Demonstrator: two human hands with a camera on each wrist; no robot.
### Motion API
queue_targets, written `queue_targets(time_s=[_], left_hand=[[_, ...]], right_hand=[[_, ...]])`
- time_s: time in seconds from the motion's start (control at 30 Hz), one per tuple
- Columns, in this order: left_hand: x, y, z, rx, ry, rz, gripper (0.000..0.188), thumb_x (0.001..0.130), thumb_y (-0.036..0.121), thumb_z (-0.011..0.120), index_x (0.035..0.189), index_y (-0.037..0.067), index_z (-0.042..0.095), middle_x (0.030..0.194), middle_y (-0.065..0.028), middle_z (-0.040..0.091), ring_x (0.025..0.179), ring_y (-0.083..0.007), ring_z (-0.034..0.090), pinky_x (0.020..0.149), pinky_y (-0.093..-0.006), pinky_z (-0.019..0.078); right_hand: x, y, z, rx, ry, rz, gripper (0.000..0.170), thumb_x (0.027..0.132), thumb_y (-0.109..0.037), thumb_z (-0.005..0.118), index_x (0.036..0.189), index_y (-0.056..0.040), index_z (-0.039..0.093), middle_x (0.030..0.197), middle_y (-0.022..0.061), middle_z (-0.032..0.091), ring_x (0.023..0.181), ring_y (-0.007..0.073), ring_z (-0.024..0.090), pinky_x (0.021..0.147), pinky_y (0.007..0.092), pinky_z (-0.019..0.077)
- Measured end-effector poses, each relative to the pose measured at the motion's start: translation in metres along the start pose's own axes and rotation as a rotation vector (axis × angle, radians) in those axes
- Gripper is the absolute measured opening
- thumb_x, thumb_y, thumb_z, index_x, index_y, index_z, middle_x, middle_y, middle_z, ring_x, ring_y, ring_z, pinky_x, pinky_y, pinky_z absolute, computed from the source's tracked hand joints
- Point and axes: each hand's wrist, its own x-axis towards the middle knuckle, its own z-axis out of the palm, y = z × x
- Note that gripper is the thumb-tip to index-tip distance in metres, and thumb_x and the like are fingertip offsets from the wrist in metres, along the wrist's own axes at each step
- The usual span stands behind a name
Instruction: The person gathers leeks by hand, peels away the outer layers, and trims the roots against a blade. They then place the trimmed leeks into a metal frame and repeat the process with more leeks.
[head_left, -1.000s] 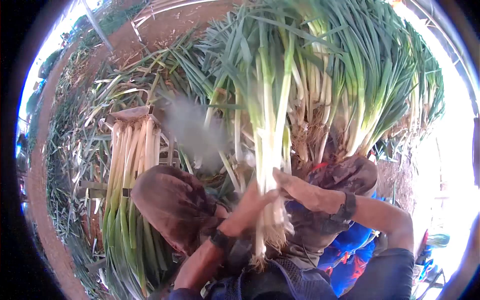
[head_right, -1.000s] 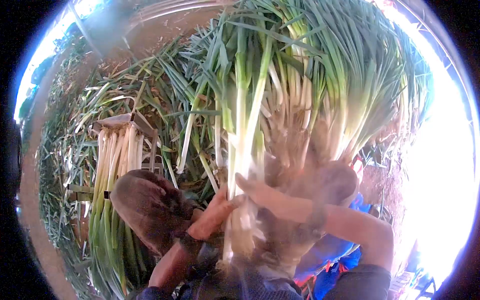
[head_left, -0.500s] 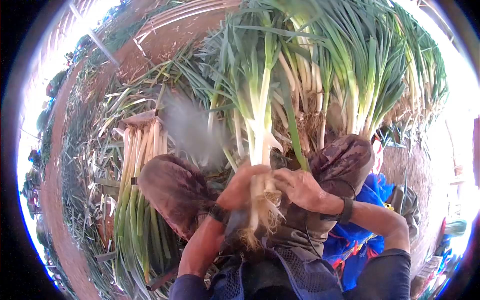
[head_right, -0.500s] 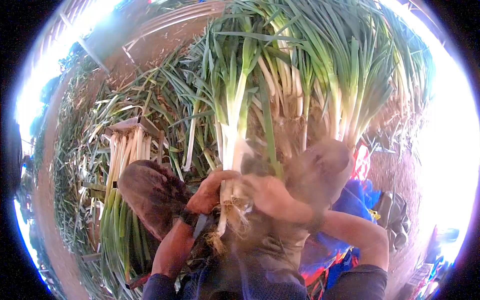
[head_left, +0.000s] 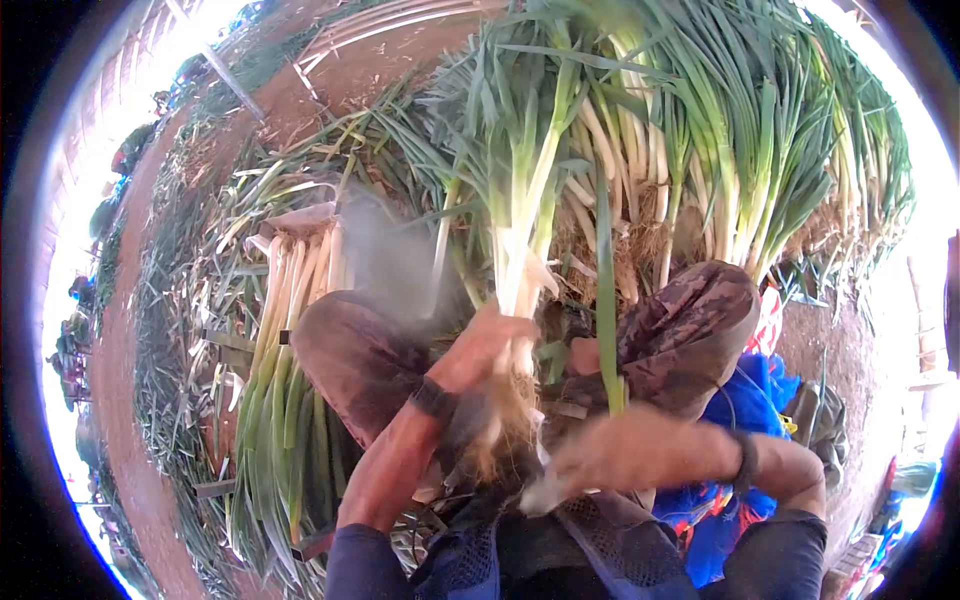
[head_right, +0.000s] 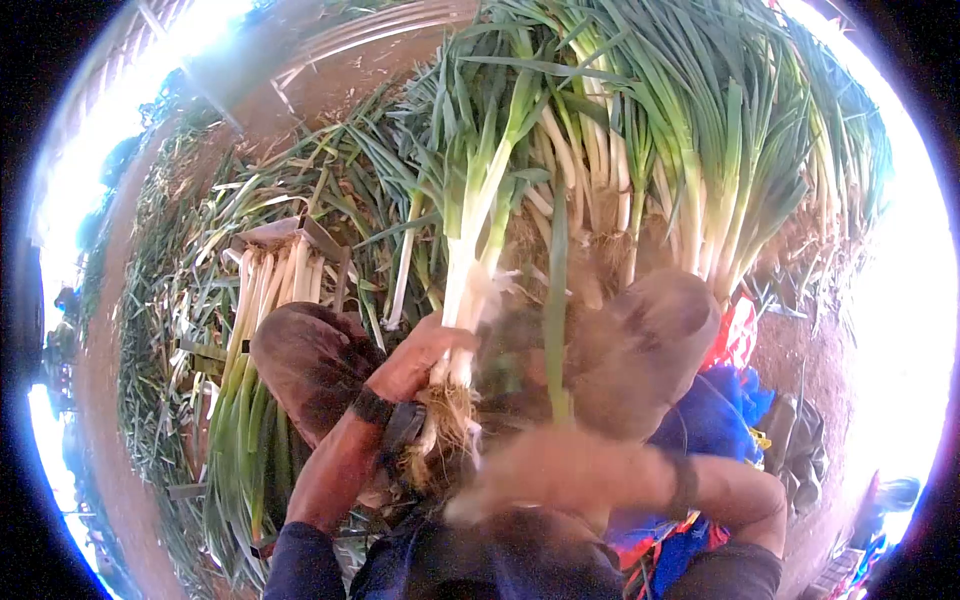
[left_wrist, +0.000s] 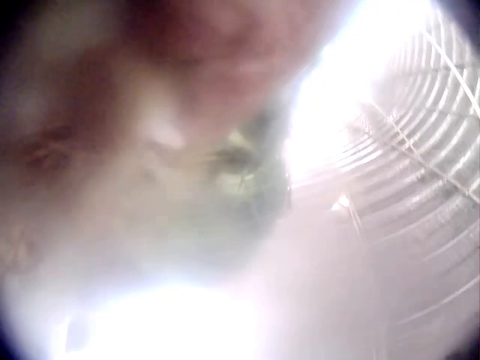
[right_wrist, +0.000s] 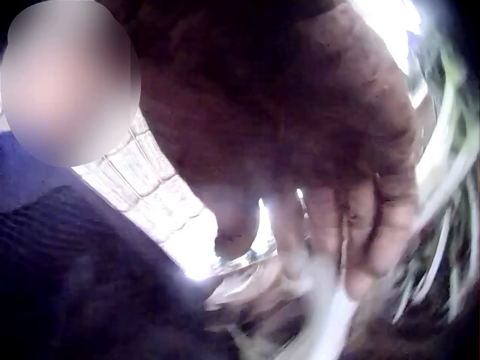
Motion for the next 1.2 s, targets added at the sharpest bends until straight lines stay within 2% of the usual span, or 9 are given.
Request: queue_targets(time_s=[0.07,0.13,0.3,0.4,0.53,0.67,0.9,1.1,1.2], left_hand=[[0.001,0.066,0.013,0.223,-0.017,0.059,0.042,0.087,0.037,0.065,0.099,-0.003,0.068,0.097,-0.0098,0.069,0.087,-0.0154,0.064,0.076,-0.0276,0.0513],[0.002,0.07,0.019,0.233,0.134,-0.396,0.035,0.075,0.022,0.073,0.093,-0.007,0.066,0.091,-0.0076,0.068,0.076,-0.0122,0.061,0.064,-0.0248,0.0494],[-0.021,0.067,0.033,0.34,0.24,-0.41,0.044,0.07,0.015,0.071,0.097,-0.012,0.048,0.089,-0.0103,0.052,0.08,-0.0139,0.051,0.058,-0.026,0.0452],[-0.028,0.086,0.055,0.476,0.345,-0.437,0.048,0.076,0.018,0.071,0.1,-0.017,0.047,0.092,-0.0193,0.06,0.086,-0.0234,0.059,0.069,-0.0387,0.0488],[-0.039,0.065,0.052,0.401,0.337,-0.496,0.047,0.076,0.02,0.07,0.095,-0.016,0.048,0.091,-0.0169,0.058,0.087,-0.0199,0.056,0.07,-0.0366,0.0468],[-0.035,0.071,0.042,0.189,0.154,-0.517,0.026,0.074,0.005,0.066,0.088,-0.012,0.052,0.088,-0.007,0.055,0.079,-0.0091,0.051,0.061,-0.0287,0.0417],[-0.042,0.084,0.042,0.031,0.129,-0.164,0.035,0.089,0.028,0.066,0.105,-0.002,0.063,0.092,-0.0035,0.063,0.078,-0.0124,0.059,0.071,-0.0252,0.0477],[-0.045,0.083,0.02,-0.04,0.05,-0.456,0.039,0.088,0.026,0.067,0.112,-0.004,0.06,0.094,-0.0031,0.062,0.086,-0.0113,0.059,0.074,-0.0255,0.0483],[-0.058,0.12,0.02,-0.035,0.043,-0.271,0.034,0.089,0.024,0.065,0.11,-0.003,0.062,0.099,-0.0042,0.062,0.09,-0.0125,0.061,0.076,-0.0264,0.0494]], right_hand=[[0.002,0.029,-0.042,-0.738,0.101,-0.056,0.02,0.089,-0.026,0.064,0.099,-0.009,0.065,0.105,0.0116,0.065,0.095,0.0283,0.067,0.078,0.0377,0.0553],[0.019,0.034,-0.07,-0.734,0.373,0.271,0.032,0.092,-0.034,0.065,0.107,-0.0061,0.067,0.105,0.0135,0.067,0.091,0.0299,0.067,0.081,0.0405,0.0544],[0.096,0.078,-0.102,-0.698,0.652,0.409,0.043,0.093,-0.039,0.063,0.112,-0.0005,0.066,0.101,0.0186,0.07,0.084,0.0312,0.068,0.08,0.0436,0.052],[0.141,0.111,-0.105,-0.819,0.342,0.802,0.041,0.09,-0.036,0.066,0.108,0.0009,0.067,0.098,0.0203,0.069,0.08,0.0297,0.069,0.075,0.0419,0.0537],[0.154,0.159,-0.11,-1.018,0.211,0.635,0.024,0.092,-0.026,0.06,0.09,-0.0036,0.067,0.085,0.0161,0.068,0.067,0.0268,0.066,0.06,0.0428,0.0556],[0.161,0.125,-0.153,-0.071,0.781,0.497,0.011,0.087,-0.011,0.061,0.085,-0.005,0.07,0.077,0.0085,0.067,0.063,0.0142,0.062,0.053,0.0265,0.0535],[0.072,0.08,-0.247,0.16,1.322,-0.164,0.049,0.089,-0.013,0.066,0.132,0.0053,0.053,0.122,0.0177,0.063,0.106,0.0213,0.065,0.094,0.0326,0.0537],[0.062,0.121,-0.102,-0.795,0.457,0.383,0.099,0.078,-0.023,0.074,0.157,-0.0137,0.016,0.163,0.0199,0.011,0.152,0.0303,0.007,0.123,0.046,-0.0008],[0.095,0.056,-0.049,-1.035,-0.099,0.281,0.101,0.075,-0.023,0.076,0.157,-0.0175,0.017,0.162,0.0183,0.013,0.151,0.0263,0.012,0.123,0.0508,0.0]])
